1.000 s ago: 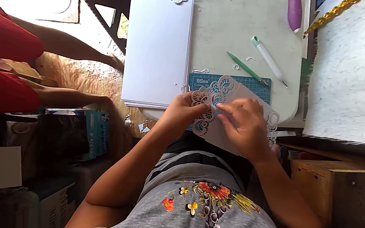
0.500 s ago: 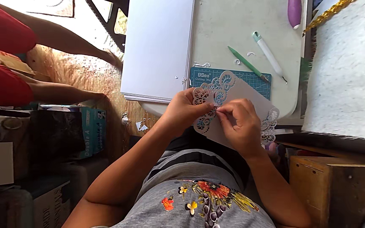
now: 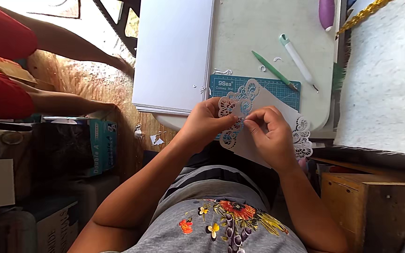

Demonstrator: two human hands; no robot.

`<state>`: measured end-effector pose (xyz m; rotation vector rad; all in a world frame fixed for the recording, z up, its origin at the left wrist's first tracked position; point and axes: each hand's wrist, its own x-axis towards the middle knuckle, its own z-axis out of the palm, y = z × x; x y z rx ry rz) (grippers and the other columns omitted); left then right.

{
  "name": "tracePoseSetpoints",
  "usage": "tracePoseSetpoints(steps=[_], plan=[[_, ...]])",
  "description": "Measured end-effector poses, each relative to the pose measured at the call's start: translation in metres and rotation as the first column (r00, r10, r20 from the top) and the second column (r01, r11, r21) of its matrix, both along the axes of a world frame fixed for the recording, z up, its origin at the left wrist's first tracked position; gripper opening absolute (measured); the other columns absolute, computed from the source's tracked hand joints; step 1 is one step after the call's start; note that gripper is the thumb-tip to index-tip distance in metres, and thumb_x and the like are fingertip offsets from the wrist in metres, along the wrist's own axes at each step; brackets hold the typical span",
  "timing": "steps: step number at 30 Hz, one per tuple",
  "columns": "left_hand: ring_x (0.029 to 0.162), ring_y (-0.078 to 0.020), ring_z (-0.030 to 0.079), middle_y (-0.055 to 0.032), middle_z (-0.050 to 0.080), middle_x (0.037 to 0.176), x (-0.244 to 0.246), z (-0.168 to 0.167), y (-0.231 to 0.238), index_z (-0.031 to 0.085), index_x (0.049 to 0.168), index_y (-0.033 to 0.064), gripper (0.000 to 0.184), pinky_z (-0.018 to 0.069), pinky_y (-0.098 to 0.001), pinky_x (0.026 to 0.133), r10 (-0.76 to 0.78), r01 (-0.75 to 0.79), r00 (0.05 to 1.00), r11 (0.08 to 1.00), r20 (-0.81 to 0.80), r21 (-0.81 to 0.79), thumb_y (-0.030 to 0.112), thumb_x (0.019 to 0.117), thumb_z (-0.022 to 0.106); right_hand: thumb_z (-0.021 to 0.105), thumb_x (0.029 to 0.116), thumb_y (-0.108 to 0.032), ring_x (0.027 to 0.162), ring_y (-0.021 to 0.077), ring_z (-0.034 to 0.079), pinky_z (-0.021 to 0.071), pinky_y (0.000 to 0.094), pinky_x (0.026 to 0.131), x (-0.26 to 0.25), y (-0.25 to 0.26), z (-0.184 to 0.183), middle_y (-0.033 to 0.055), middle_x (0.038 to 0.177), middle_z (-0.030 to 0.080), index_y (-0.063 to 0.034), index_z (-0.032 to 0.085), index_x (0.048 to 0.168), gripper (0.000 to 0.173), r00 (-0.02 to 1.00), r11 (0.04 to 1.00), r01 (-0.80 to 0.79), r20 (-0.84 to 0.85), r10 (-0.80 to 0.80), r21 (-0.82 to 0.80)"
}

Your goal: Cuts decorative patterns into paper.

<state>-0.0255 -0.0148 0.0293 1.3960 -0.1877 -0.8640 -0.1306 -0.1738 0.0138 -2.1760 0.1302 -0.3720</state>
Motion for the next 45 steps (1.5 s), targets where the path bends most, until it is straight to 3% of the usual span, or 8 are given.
tracePoseSetpoints(steps=[21,26,27,29,32,36,40,45], plan=[[0.083,-0.005,0.071,-0.0014,0.073,0.094,-0.001,-0.002,-0.001,0.061,0.112,0.0022,0.024,0.0603,-0.0224,0.077,0.021,-0.021,1.0,1.0,0.019,0.004,-0.01,0.0912,0.064,0.06,0.1031,-0.014,0.083,0.0059,0.057,0.0478,0.0182,0.07,0.003,-0.004,0.016,0.0044,0.099,0.056,-0.0061,0.066,0.104,0.01,0.961,0.992,0.026,-0.275,0.009,0.123],[0.08,-0.0046,0.07,-0.0003,0.072,0.092,-0.001,-0.005,0.0,0.061,0.111,0.004,0.018,0.0597,-0.0225,0.074,0.028,-0.028,1.0,1.0,0.014,0.013,-0.005,0.0955,0.058,0.061,0.1011,-0.015,0.08,0.0025,0.057,0.0491,0.0173,0.067,-0.004,-0.022,0.028,0.0012,0.099,0.059,-0.0091,0.067,0.1,0.008,0.92,0.984,-0.105,-0.36,0.152,0.147],[0.079,-0.0049,0.07,-0.0002,0.071,0.091,0.0,-0.006,0.0,0.061,0.112,0.0043,0.017,0.0599,-0.0228,0.073,0.028,-0.028,1.0,1.0,0.014,0.014,-0.003,0.097,0.056,0.063,0.1003,-0.018,0.078,0.0022,0.057,0.0487,0.0189,0.066,-0.006,-0.028,0.029,-0.0008,0.097,0.061,-0.0109,0.068,0.098,0.01,0.919,0.987,-0.134,-0.363,0.155,0.084],[0.079,-0.0054,0.07,-0.0007,0.071,0.091,0.0,-0.009,-0.002,0.06,0.114,0.0041,0.018,0.0602,-0.0235,0.073,0.035,-0.036,0.999,0.999,0.041,0.012,0.0,0.0966,0.06,0.062,0.1001,-0.021,0.084,0.0119,0.059,0.0455,0.0381,0.077,-0.009,-0.032,0.029,0.0015,0.096,0.065,-0.0094,0.074,0.098,0.016,0.929,0.987,-0.143,-0.352,0.111,-0.066],[0.084,-0.0047,0.071,-0.002,0.072,0.096,-0.003,-0.016,-0.009,0.058,0.119,0.0032,0.042,0.0605,-0.0227,0.076,0.05,-0.065,0.978,0.996,0.202,0.065,0.001,0.0833,0.08,0.064,0.0983,-0.013,0.095,0.0236,0.066,0.0494,0.0511,0.085,-0.011,-0.023,0.02,0.0084,0.099,0.07,-0.0051,0.076,0.099,0.015,0.932,0.978,-0.167,-0.343,0.116,-0.122],[0.088,-0.0057,0.07,-0.0066,0.07,0.102,-0.004,-0.022,-0.014,0.054,0.124,0.0005,0.047,0.0594,-0.0228,0.078,0.037,-0.08,0.939,0.99,0.341,0.112,-0.001,0.0838,0.077,0.067,0.0956,-0.011,0.091,0.0202,0.067,0.054,0.0404,0.083,-0.011,-0.009,0.01,0.0085,0.094,0.07,-0.004,0.073,0.099,0.009,0.95,0.988,-0.127,-0.297,0.095,-0.089],[0.084,-0.0054,0.07,-0.0045,0.071,0.099,-0.003,-0.017,-0.013,0.054,0.124,0.0023,0.043,0.0598,-0.0226,0.074,0.042,-0.072,0.967,0.991,0.252,0.112,-0.005,0.0847,0.07,0.067,0.0961,-0.011,0.087,0.0173,0.066,0.054,0.0318,0.08,-0.01,-0.002,0.003,0.0101,0.093,0.068,-0.0012,0.07,0.101,0.011,0.99,0.993,0.032,-0.13,-0.047,-0.117],[0.083,-0.0052,0.07,-0.0012,0.072,0.097,-0.002,-0.011,-0.012,0.055,0.122,0.0037,0.031,0.0602,-0.0229,0.075,-0.017,0.017,0.999,1.0,0.038,-0.011,-0.006,0.0934,0.061,0.07,0.0974,-0.017,0.084,0.0175,0.062,0.0498,0.0363,0.079,-0.002,-0.001,-0.003,0.0091,0.091,0.065,-0.0009,0.067,0.102,0.017,0.99,0.986,0.139,-0.007,-0.14,-0.09]])
